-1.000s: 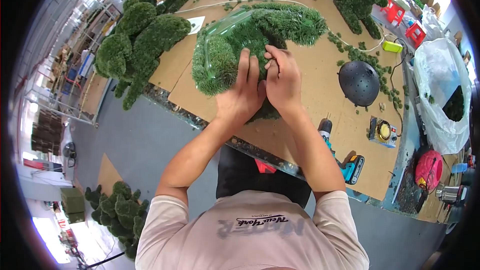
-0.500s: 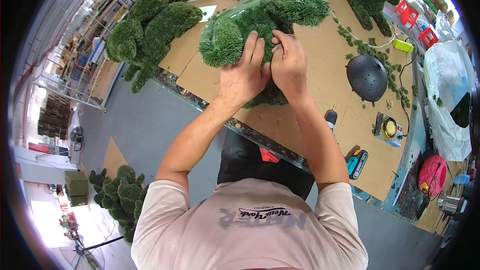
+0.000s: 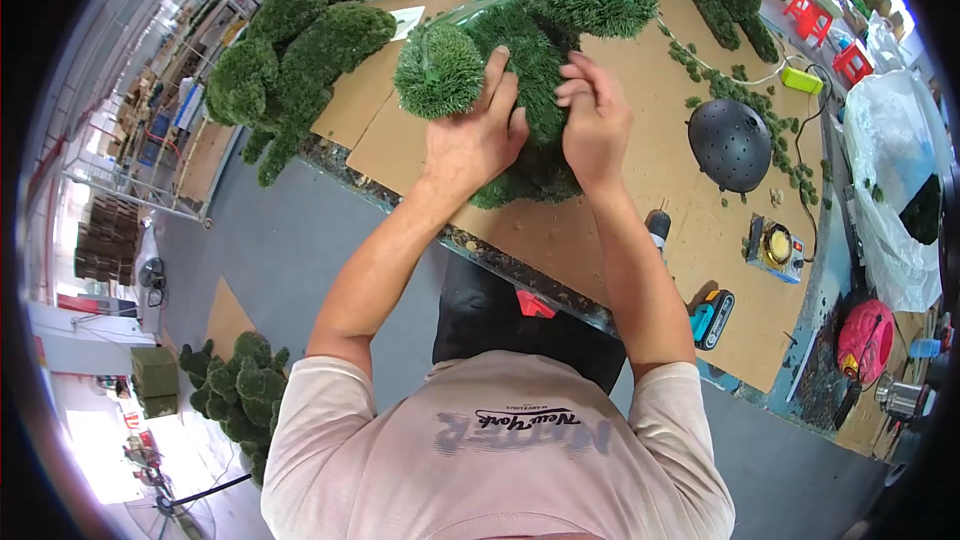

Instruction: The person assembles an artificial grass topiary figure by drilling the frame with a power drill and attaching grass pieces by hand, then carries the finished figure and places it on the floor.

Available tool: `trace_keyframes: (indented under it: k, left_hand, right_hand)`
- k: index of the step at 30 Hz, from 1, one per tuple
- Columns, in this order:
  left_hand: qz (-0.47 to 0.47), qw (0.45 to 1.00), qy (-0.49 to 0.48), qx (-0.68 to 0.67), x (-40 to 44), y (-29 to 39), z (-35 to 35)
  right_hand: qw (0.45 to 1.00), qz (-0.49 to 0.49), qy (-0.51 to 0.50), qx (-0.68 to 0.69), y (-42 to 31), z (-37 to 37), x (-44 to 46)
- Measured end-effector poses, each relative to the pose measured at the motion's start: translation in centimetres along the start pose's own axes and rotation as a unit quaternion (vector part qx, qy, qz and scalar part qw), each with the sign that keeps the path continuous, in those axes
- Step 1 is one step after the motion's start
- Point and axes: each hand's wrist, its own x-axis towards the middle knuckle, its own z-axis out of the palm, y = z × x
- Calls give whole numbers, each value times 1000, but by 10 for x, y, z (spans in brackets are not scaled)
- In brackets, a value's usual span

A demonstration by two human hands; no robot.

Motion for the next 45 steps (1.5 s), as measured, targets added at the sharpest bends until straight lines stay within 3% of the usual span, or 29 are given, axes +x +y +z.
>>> trace_keyframes:
  k: [1,3,4,6,12,18,28,30,45]
  left_hand:
    - [5,1000,1,2,1,0,-1]
    - [14,1000,-3,2,0,-1,-1]
    - [-4,999,-6,-41,-1,-2,1]
    - [-16,996,-14,-87,-1,-4,4]
    - [-27,997,-16,-73,-6,-11,16]
    - [-41,995,-61,-66,-10,-15,13]
    - [-46,980,-132,-138,-9,-24,2]
    - [23,993,-89,-80,-7,-24,1]
    - [59,993,-63,-77,-10,-23,-2]
  right_hand:
    - [1000,1,3,0,7,-6,-2]
    - [977,-22,97,-190,24,-20,-9]
    - [976,-19,101,-191,31,-25,-15]
    - [973,76,60,-208,35,-32,-25]
    - [970,116,-9,-211,31,-34,-45]
    - [984,148,7,-96,37,-41,-48]
    - [985,119,3,-126,38,-45,-53]
    - [984,99,1,-147,35,-44,-54]
    - [994,105,16,-39,42,-50,-52]
